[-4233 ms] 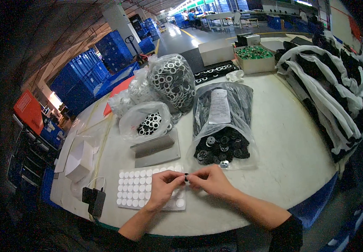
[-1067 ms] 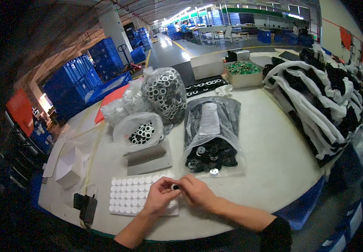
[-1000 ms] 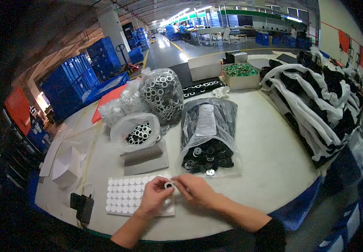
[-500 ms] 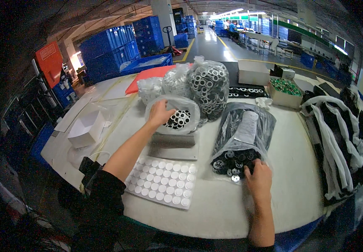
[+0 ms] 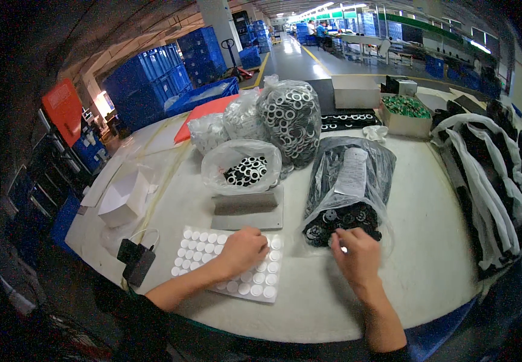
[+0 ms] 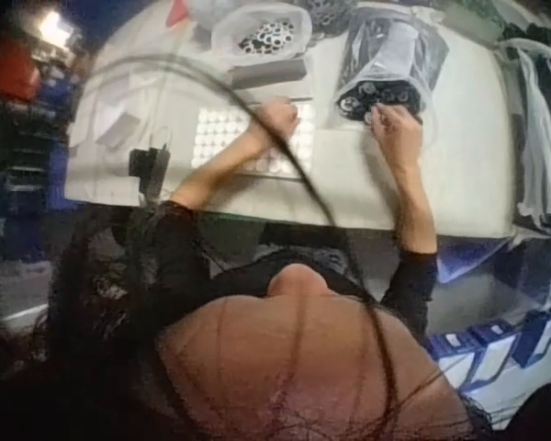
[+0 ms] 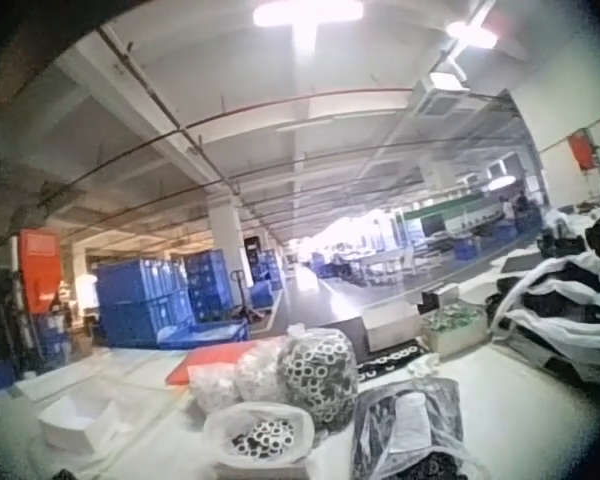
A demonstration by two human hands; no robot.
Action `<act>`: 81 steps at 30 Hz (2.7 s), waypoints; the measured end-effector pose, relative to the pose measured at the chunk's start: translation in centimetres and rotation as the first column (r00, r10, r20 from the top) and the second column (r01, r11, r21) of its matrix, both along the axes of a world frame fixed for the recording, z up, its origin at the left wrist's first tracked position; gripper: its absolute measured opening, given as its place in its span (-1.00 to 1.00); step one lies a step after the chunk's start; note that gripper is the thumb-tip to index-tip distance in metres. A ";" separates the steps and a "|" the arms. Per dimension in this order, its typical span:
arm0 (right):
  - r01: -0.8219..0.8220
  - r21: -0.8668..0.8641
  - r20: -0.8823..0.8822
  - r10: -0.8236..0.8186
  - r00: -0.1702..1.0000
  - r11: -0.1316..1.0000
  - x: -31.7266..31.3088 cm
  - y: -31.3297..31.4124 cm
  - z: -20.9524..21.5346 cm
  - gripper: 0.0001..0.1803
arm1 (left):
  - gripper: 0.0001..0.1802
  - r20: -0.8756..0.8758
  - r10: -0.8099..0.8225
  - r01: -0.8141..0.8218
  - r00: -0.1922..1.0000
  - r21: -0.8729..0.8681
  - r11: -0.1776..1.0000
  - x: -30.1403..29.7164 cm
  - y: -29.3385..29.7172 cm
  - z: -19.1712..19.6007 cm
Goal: The person assembles small circular lighting components by hand, then places the finished components into a white plastic tray.
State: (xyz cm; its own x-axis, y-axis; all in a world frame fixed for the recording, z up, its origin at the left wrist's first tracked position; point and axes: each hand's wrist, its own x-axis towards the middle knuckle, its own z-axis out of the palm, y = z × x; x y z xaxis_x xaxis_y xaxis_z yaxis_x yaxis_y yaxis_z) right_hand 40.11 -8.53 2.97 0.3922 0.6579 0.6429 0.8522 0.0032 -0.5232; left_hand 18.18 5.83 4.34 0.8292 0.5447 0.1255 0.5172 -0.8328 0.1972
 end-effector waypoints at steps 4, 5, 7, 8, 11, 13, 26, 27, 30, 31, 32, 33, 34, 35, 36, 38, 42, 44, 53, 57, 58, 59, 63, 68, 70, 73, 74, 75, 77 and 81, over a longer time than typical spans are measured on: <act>-0.263 -0.005 -0.273 0.252 0.928 0.965 -3.1 0.4 -0.2 -0.90 | -0.92 -0.088 -0.028 0.046 0.996 0.207 0.977 0.9 -1.4 -1.0; -0.322 -0.001 -0.327 0.304 0.895 0.947 -3.4 0.5 -0.3 -0.88 | -0.92 -0.129 -0.039 0.074 0.991 0.282 0.956 0.9 -1.6 -1.1; -0.339 0.038 -0.468 0.316 0.825 0.940 -3.8 1.0 -1.8 -0.88 | -0.94 -0.079 -0.037 0.058 0.996 0.277 0.959 1.3 -1.4 -0.8; -0.356 0.078 -0.592 0.331 0.735 0.931 -3.9 1.0 -2.3 -0.87 | -0.95 -0.025 -0.029 0.035 0.999 0.269 0.962 1.4 -1.3 -0.7; -0.425 0.023 -0.800 0.271 0.535 0.905 -3.7 1.2 -2.5 -0.86 | -0.93 0.079 0.117 -0.110 0.990 -0.095 0.989 1.1 0.7 -0.4; -0.430 -0.024 -0.708 0.288 0.644 0.903 -3.5 1.3 -2.9 -0.84 | -0.90 0.144 0.210 -0.151 0.967 -0.339 0.928 0.5 2.1 -0.3; -0.302 -0.320 -0.236 0.233 0.943 0.898 -2.3 0.4 -1.7 -0.71 | -0.95 0.396 0.623 0.151 0.674 -0.900 0.409 -2.7 1.5 2.3; -0.303 -0.323 -0.235 0.234 0.943 0.897 -2.7 0.5 -1.1 -0.71 | -0.95 0.396 0.626 0.152 0.672 -0.901 0.407 -2.7 1.1 2.0; -0.330 -0.369 -0.186 0.279 0.942 0.869 -3.6 0.4 -0.2 -0.73 | -0.94 0.530 0.597 0.270 0.603 -0.839 0.473 -2.3 0.2 1.2; -0.289 -0.384 -0.112 0.267 0.957 0.877 -3.7 0.6 -0.8 -0.75 | -0.92 0.534 0.578 0.253 0.616 -0.830 0.497 -2.2 0.1 0.9; -0.247 -0.396 -0.038 0.253 0.967 0.884 -3.7 0.7 -1.2 -0.78 | -0.90 0.538 0.560 0.237 0.631 -0.820 0.521 -2.1 0.0 0.7; -0.246 -0.398 -0.038 0.252 0.967 0.884 -3.5 0.7 -1.3 -0.78 | -0.90 0.537 0.560 0.237 0.631 -0.821 0.519 -2.0 -0.1 0.7; -0.273 -0.425 -0.062 0.273 0.960 0.863 -3.2 0.7 -1.3 -0.77 | -0.89 0.549 0.549 0.252 0.630 -0.814 0.524 -2.0 -0.1 0.6; -0.299 -0.451 -0.086 0.292 0.953 0.841 -3.1 0.7 -1.3 -0.77 | -0.88 0.561 0.539 0.266 0.629 -0.806 0.528 -2.0 -0.2 0.6; -0.302 -0.451 -0.088 0.295 0.951 0.840 -3.1 0.8 -0.8 -0.77 | -0.88 0.559 0.541 0.263 0.628 -0.807 0.529 -2.1 -0.2 0.7; -0.296 -0.522 -0.129 0.269 0.954 0.800 -3.4 0.9 0.4 -0.72 | -0.90 0.540 0.585 0.250 0.605 -0.827 0.504 -2.3 -0.3 1.0; -0.353 -0.507 -0.052 0.381 0.923 0.786 -2.0 0.9 0.1 -0.70 | -0.89 0.503 0.580 0.260 0.641 -0.853 0.452 -2.7 0.3 0.3; -0.432 -0.549 -0.124 0.441 0.889 0.716 -1.2 1.2 0.2 -0.71 | -0.87 0.530 0.544 0.307 0.651 -0.839 0.450 -2.6 0.0 0.2; -0.407 -0.516 -0.078 0.432 0.899 0.754 0.3 0.7 -0.1 -0.68 | -0.86 0.444 0.471 0.269 0.762 -0.879 0.394 -2.1 -1.7 0.2; -0.373 -0.449 -0.149 0.343 0.927 0.812 0.3 0.7 -0.2 -0.73 | -0.85 0.352 0.544 0.236 0.761 -0.932 0.274 -0.6 -3.5 0.4; -0.371 -0.450 -0.145 0.344 0.928 0.812 0.4 0.7 -0.3 -0.73 | -0.85 0.356 0.544 0.240 0.760 -0.931 0.274 -0.3 -3.7 0.2; -0.413 -0.466 -0.133 0.400 0.907 0.783 0.6 0.6 -0.6 -0.75 | -0.84 0.365 0.539 0.261 0.759 -0.929 0.261 -0.1 -3.9 -0.2; -0.470 -0.254 0.004 0.487 0.873 0.845 -0.6 0.6 0.5 -0.81 | -0.84 0.408 0.544 0.282 0.733 -0.911 0.302 0.3 -3.5 -1.2; -0.536 -0.359 0.027 0.582 0.812 0.764 -1.5 1.8 -0.1 -0.73 | -0.84 0.437 0.557 0.272 0.706 -0.894 0.357 0.1 -3.2 -1.2; -0.284 -0.371 0.095 0.340 0.935 0.884 -1.4 2.4 -1.9 -0.73 | -0.83 0.440 0.493 0.230 0.751 -0.873 0.430 0.0 -2.9 -1.8; -0.306 -0.473 -0.001 0.347 0.938 0.826 -1.1 2.5 -1.3 -0.75 | -0.84 0.429 0.518 0.233 0.740 -0.886 0.401 -0.1 -3.0 -1.6; -0.321 -0.536 -0.051 0.349 0.936 0.781 -1.1 2.5 -1.0 -0.76 | -0.84 0.428 0.519 0.232 0.740 -0.886 0.401 -0.1 -3.2 -1.5; -0.322 -0.536 -0.052 0.350 0.935 0.780 -1.2 2.4 -0.8 -0.76 | -0.85 0.427 0.551 0.252 0.717 -0.895 0.367 0.0 -3.4 -1.3; -0.366 -0.442 0.018 0.416 0.909 0.819 -1.6 1.9 -0.6 -0.75 | -0.86 0.416 0.587 0.267 0.695 -0.907 0.326 0.0 -3.4 -1.2; -0.453 -0.391 -0.028 0.482 0.876 0.801 -2.5 2.2 -0.1 -0.73 | -0.87 0.434 0.622 0.245 0.652 -0.897 0.369 -0.4 -2.7 -0.9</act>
